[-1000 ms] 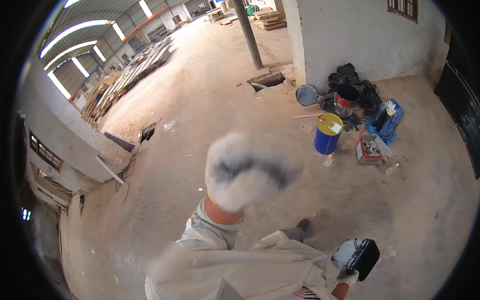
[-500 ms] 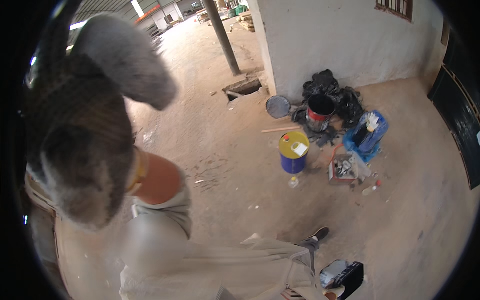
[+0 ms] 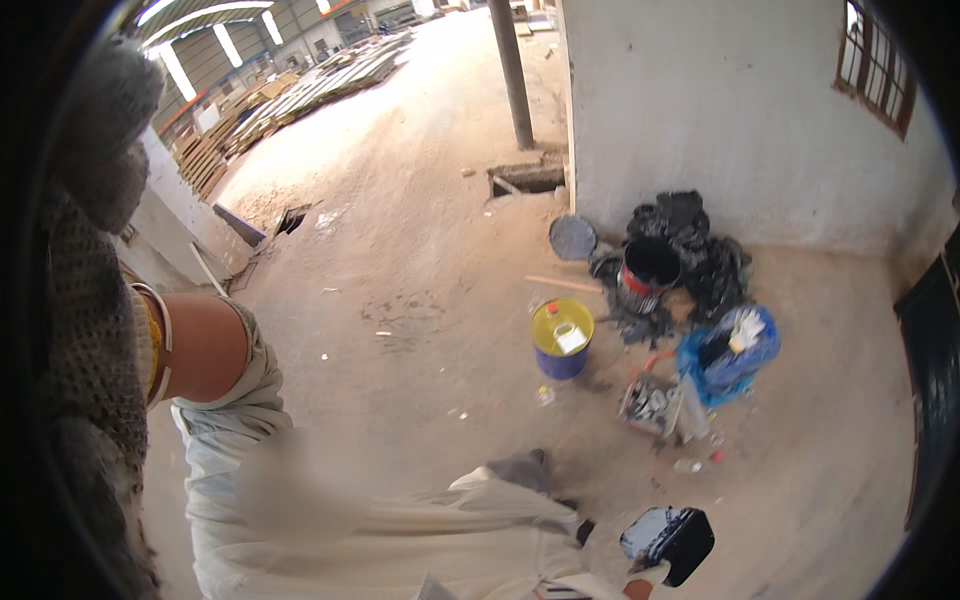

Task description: The person paints a large wooden board with black paint using a brush. They walk to a blue barrel, pour liquid into a small container, and return to continue painting the board.

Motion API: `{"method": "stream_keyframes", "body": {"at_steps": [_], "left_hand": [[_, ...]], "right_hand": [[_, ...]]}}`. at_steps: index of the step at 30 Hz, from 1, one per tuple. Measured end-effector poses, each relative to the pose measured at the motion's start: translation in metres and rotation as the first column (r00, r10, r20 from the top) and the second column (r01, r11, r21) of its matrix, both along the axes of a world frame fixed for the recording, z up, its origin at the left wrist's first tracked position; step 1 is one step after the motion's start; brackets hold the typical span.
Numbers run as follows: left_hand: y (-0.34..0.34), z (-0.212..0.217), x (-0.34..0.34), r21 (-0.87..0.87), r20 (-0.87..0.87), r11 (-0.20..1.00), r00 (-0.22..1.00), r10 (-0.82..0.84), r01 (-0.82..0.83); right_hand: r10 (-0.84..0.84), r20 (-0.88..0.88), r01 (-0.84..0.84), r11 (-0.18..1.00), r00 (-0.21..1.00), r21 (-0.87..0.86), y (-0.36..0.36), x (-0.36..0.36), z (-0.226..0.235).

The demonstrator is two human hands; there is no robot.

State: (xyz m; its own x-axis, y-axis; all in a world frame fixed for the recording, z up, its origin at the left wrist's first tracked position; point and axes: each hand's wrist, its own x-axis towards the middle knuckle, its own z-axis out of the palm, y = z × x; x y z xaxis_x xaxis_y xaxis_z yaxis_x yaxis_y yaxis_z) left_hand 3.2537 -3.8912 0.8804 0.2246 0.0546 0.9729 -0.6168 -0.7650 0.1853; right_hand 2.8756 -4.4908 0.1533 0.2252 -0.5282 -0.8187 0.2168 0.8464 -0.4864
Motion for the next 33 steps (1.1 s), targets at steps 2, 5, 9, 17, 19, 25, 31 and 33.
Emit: {"method": "stream_keyframes", "body": {"at_steps": [2, 5, 9, 17, 19, 25, 31, 33], "left_hand": [[-0.012, 0.019, -0.007, 0.079, -0.037, 0.986, 0.988, 0.152, -0.149], [-0.04, -0.028, 0.08, 0.098, -0.162, 0.98, 0.969, 0.188, -0.174], [-0.064, -0.051, 0.15, 0.178, -0.306, 0.956, 0.91, 0.28, -0.234], [-0.115, -0.087, 0.237, 0.414, -0.507, 0.877, 0.738, 0.445, -0.244], [-0.121, -0.088, 0.243, 0.44, -0.517, 0.866, 0.722, 0.46, -0.236], [-0.129, -0.08, 0.247, 0.508, -0.517, 0.832, 0.694, 0.502, -0.224], [-0.14, -0.083, 0.256, 0.561, -0.531, 0.804, 0.658, 0.534, -0.199], [-0.148, -0.076, 0.252, 0.567, -0.512, 0.797, 0.67, 0.538, -0.208]], "right_hand": [[0.114, 0.049, -0.117, 0.992, 0.992, 0.056, -0.005, 0.045, -0.014], [0.093, 0.111, -0.095, 0.995, 0.989, 0.012, -0.046, 0.072, -0.023], [0.03, 0.334, -0.055, 0.996, 0.942, 0.067, -0.091, 0.082, -0.05], [0.295, 0.085, -0.297, 0.954, 0.952, 0.022, -0.094, 0.248, -0.012], [0.308, 0.067, -0.31, 0.951, 0.949, 0.019, -0.098, 0.262, -0.009], [0.311, 0.031, -0.312, 0.95, 0.95, 0.032, -0.099, 0.281, -0.007], [0.331, -0.044, -0.328, 0.943, 0.943, 0.051, -0.103, 0.265, -0.012], [0.323, -0.031, -0.321, 0.945, 0.946, 0.053, -0.111, 0.27, -0.017]]}}
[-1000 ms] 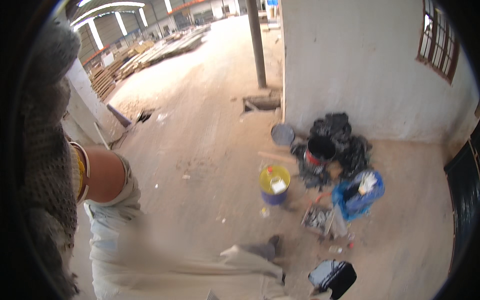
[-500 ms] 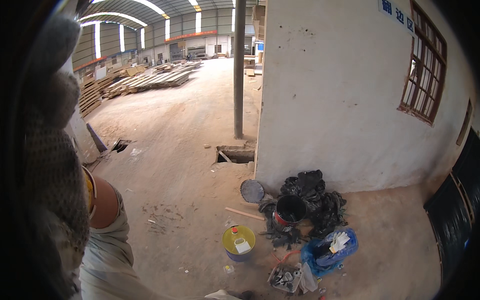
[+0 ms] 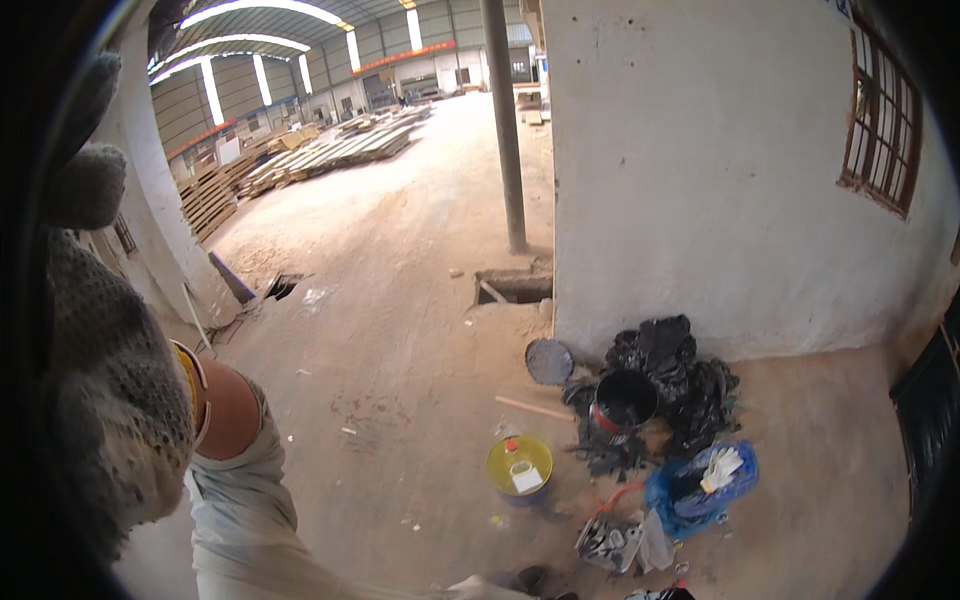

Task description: The person paints a large wooden board with black paint using a brush. They walk to a blue barrel, pour liquid into a small container, and return to continue painting the board.

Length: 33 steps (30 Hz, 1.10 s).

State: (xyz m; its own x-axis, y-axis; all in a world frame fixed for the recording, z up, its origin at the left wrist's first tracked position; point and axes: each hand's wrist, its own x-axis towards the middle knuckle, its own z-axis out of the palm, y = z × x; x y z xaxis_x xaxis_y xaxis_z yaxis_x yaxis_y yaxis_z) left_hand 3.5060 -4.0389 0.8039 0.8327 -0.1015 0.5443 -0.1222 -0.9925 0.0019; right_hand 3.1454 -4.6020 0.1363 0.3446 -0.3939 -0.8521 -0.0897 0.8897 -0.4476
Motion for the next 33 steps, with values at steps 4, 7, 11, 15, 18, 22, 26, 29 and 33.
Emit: {"method": "stream_keyframes", "body": {"at_steps": [4, 7, 11, 15, 18, 22, 26, 29, 33], "left_hand": [[-0.002, -0.002, -0.003, 0.013, 0.009, 0.999, 0.999, 0.032, -0.032], [0.002, -0.01, 0.005, 0.031, -0.032, 0.998, 0.997, 0.064, -0.063], [-0.006, 0.002, -0.003, 0.063, -0.001, 0.995, 0.997, 0.076, -0.076], [-0.027, 0.029, -0.011, 0.147, 0.07, 0.989, 0.997, 0.022, -0.032], [-0.066, 0.057, -0.036, 0.302, 0.184, 0.947, 0.967, -0.176, 0.115], [-0.108, 0.088, -0.086, 0.549, 0.209, 0.73, 0.78, -0.59, 0.406], [-0.171, -0.029, -0.057, 0.044, 0.112, 0.746, 0.739, -0.665, 0.664], [-0.193, -0.174, -0.052, -0.17, -0.143, 0.867, 0.859, -0.492, 0.469], [-0.176, -0.356, -0.124, -0.157, -0.539, 0.956, 0.789, -0.293, 0.248]], "right_hand": [[0.01, -0.033, -0.01, 1.0, 0.999, 0.003, -0.022, -0.006, -0.014], [0.015, -0.121, -0.016, 1.0, 0.993, -0.007, -0.038, -0.045, -0.026], [0.032, -0.111, -0.03, 0.999, 0.993, 0.015, -0.055, -0.061, -0.052], [0.069, -0.116, -0.064, 0.997, 0.991, 0.051, -0.048, -0.072, -0.084], [0.147, -0.143, -0.136, 0.987, 0.979, 0.087, -0.02, -0.09, -0.066], [0.247, -0.02, -0.247, 0.969, 0.969, -0.006, -0.011, -0.076, -0.029], [0.195, -0.251, -0.184, 0.981, 0.948, 0.068, -0.02, -0.069, -0.02], [0.187, -0.326, -0.184, 0.982, 0.927, 0.039, -0.021, -0.08, -0.03], [0.264, -0.403, -0.283, 0.959, 0.876, 0.012, -0.025, -0.073, -0.035]]}}
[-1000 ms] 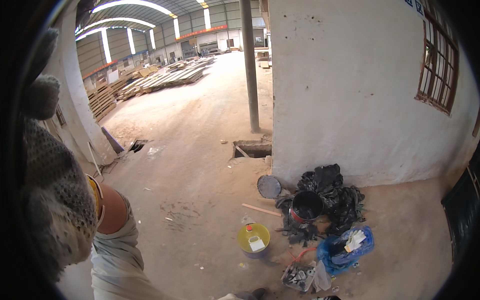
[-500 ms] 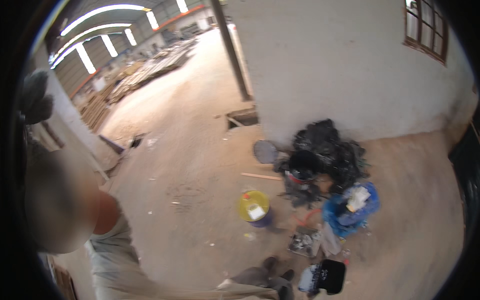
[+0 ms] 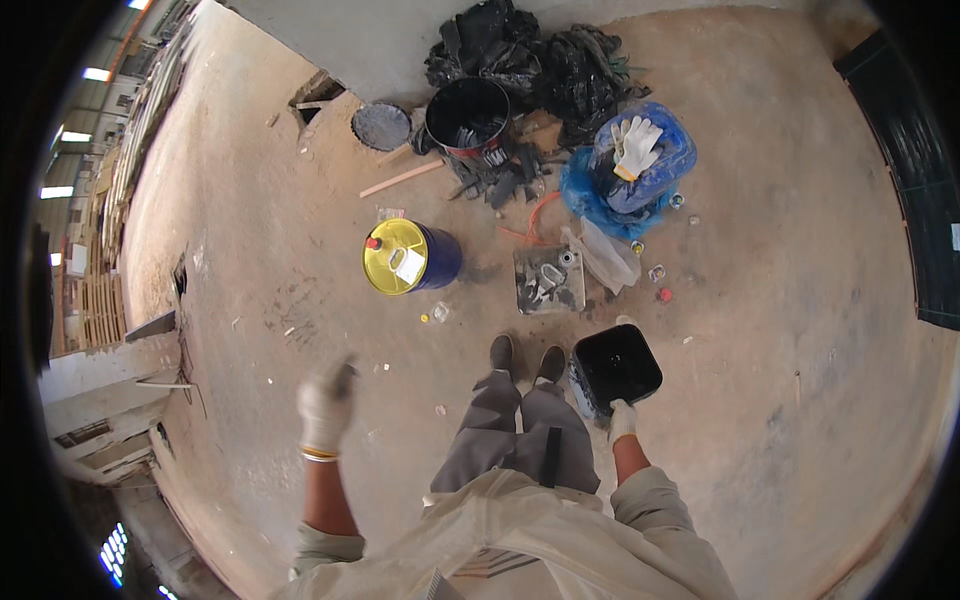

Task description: The person paints a large wooden board with black paint using a brush. They walk to a blue barrel, pour liquid into a small container, and return to continue painting the board.

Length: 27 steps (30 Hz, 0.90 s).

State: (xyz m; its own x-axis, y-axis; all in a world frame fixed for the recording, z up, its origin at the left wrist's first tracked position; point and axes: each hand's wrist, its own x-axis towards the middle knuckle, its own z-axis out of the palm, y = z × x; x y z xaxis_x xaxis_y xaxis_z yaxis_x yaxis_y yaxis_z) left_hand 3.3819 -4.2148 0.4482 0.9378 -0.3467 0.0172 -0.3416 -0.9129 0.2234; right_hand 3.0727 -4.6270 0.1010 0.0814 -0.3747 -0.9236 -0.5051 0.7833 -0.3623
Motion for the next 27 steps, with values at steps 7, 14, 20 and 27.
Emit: {"method": "stream_keyframes", "body": {"at_steps": [7, 14, 20, 27], "left_hand": [[-0.021, -0.127, -0.139, 0.158, -0.783, 0.983, 0.619, 0.065, 0.097], [0.002, -0.144, -0.144, 0.237, -0.838, 0.968, 0.487, 0.246, -0.081], [0.049, -0.154, -0.151, 0.332, -0.787, 0.92, 0.477, 0.392, -0.207], [0.067, -0.163, -0.158, 0.385, -0.811, 0.883, 0.359, 0.462, -0.267]], "right_hand": [[0.169, 0.002, -0.169, 0.986, 0.986, 0.004, 0.0, 0.03, -0.038], [0.151, 0.282, -0.161, 0.987, 0.947, 0.013, 0.023, 0.101, -0.069], [0.002, 0.334, -0.101, 0.954, 0.943, 0.281, 0.044, 0.179, -0.136], [-0.063, 0.288, -0.005, 0.973, 0.956, 0.229, 0.059, 0.227, -0.18]]}}
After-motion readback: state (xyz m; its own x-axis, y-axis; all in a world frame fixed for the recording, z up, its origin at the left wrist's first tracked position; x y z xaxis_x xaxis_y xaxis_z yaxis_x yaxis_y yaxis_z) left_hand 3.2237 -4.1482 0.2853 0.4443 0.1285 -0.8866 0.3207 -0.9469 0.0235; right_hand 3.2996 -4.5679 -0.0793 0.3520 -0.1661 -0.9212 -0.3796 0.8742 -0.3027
